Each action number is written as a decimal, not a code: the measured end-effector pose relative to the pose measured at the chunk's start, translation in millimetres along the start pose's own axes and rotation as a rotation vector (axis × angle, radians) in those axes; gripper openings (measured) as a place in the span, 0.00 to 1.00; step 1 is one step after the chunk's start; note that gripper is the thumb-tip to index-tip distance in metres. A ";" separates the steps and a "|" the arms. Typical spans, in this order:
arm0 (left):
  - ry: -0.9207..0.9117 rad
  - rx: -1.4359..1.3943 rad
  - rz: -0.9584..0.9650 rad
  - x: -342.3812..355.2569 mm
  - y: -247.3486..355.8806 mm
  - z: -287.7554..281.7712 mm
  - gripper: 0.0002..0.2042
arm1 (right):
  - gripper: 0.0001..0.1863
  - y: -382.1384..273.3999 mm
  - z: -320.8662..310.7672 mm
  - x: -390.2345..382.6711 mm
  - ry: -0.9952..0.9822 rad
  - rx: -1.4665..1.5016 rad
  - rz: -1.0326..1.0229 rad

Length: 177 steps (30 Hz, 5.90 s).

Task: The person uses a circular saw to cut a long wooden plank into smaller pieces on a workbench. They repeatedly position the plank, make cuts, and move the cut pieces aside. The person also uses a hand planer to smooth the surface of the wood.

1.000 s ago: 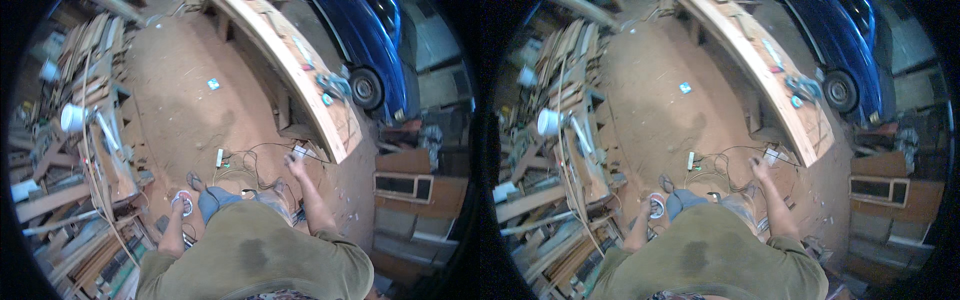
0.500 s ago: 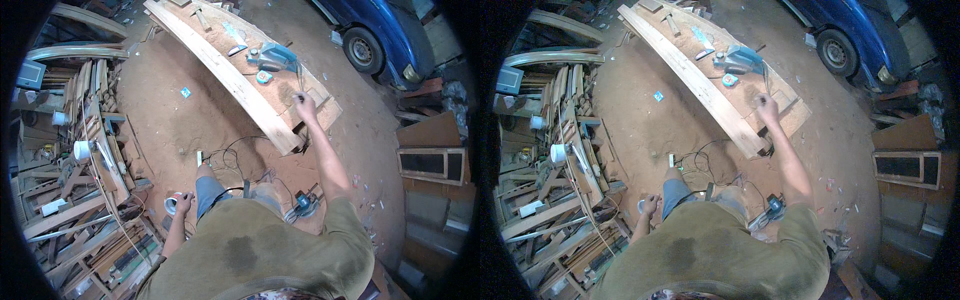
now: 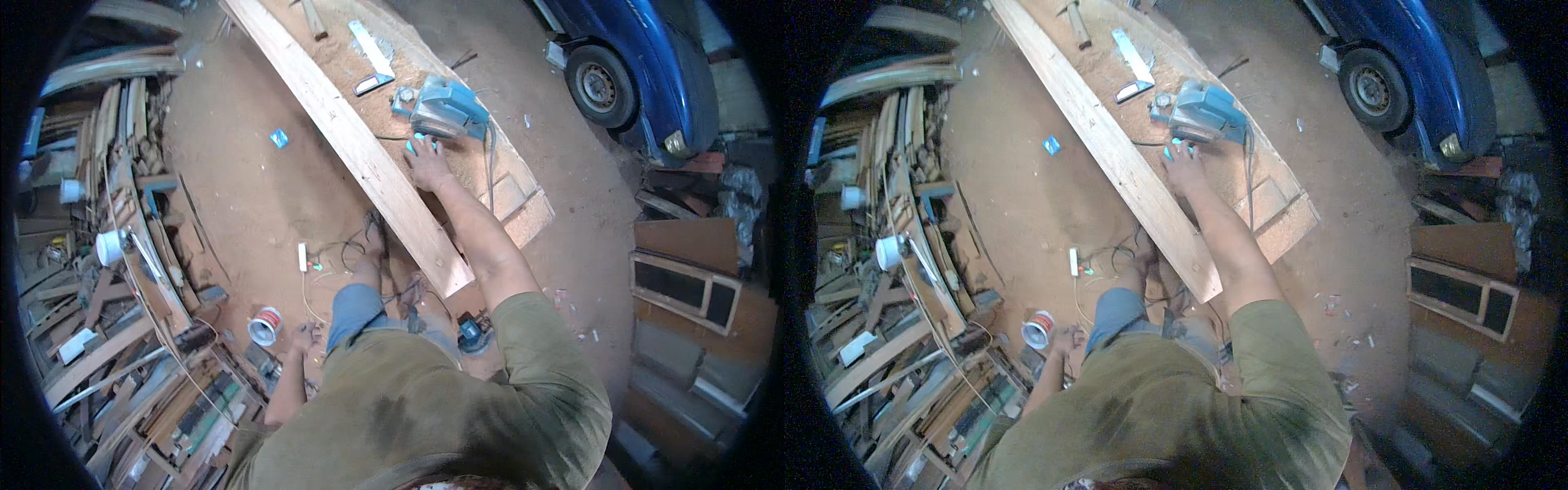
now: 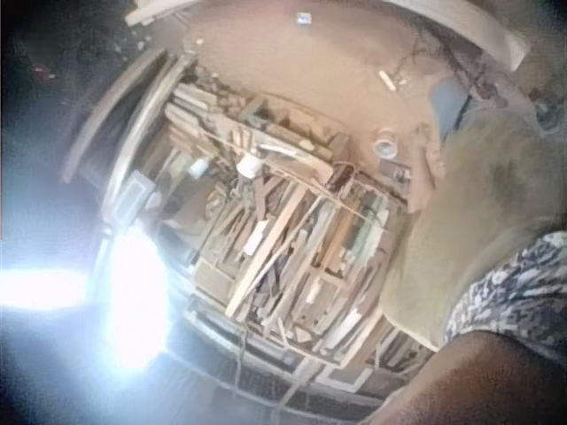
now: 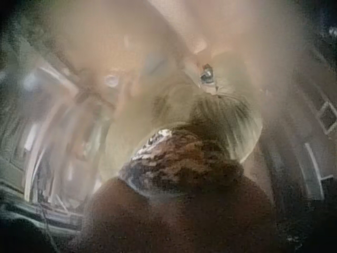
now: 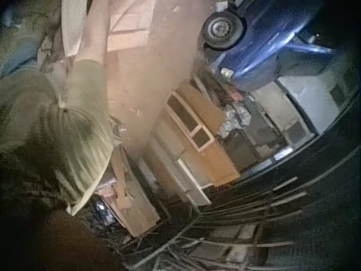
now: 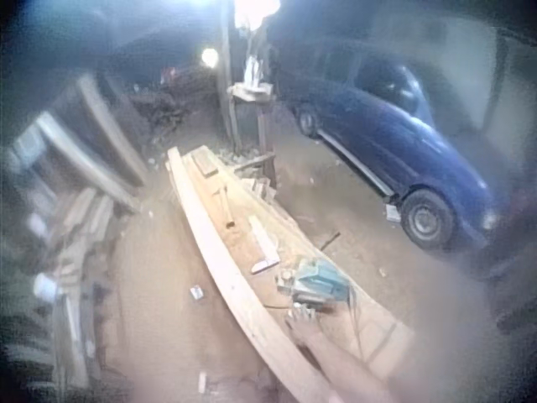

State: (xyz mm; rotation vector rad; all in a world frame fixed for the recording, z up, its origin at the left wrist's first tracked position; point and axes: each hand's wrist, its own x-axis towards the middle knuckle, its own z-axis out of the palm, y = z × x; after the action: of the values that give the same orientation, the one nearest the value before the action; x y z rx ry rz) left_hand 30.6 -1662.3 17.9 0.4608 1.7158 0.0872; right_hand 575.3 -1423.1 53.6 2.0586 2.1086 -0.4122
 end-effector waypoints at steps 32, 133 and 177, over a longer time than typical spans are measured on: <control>-0.071 -0.053 0.319 -40.6 4.4 186.4 0.19 | 0.10 132.7 -97.2 -282.5 0.134 1.231 0.440; 0.004 0.539 0.848 -8.5 89.8 109.4 0.19 | 0.29 -114.3 -68.8 88.1 0.377 1.255 0.215; 0.420 0.216 0.340 91.3 218.9 -139.2 0.23 | 0.30 -138.7 -105.1 295.3 0.345 1.161 0.255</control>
State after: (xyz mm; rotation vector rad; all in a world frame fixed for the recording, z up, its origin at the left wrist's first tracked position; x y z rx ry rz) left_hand -58.9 -1402.6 29.4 0.9460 2.0510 0.2598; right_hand 434.2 -1111.3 73.6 3.1023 1.8756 -1.6323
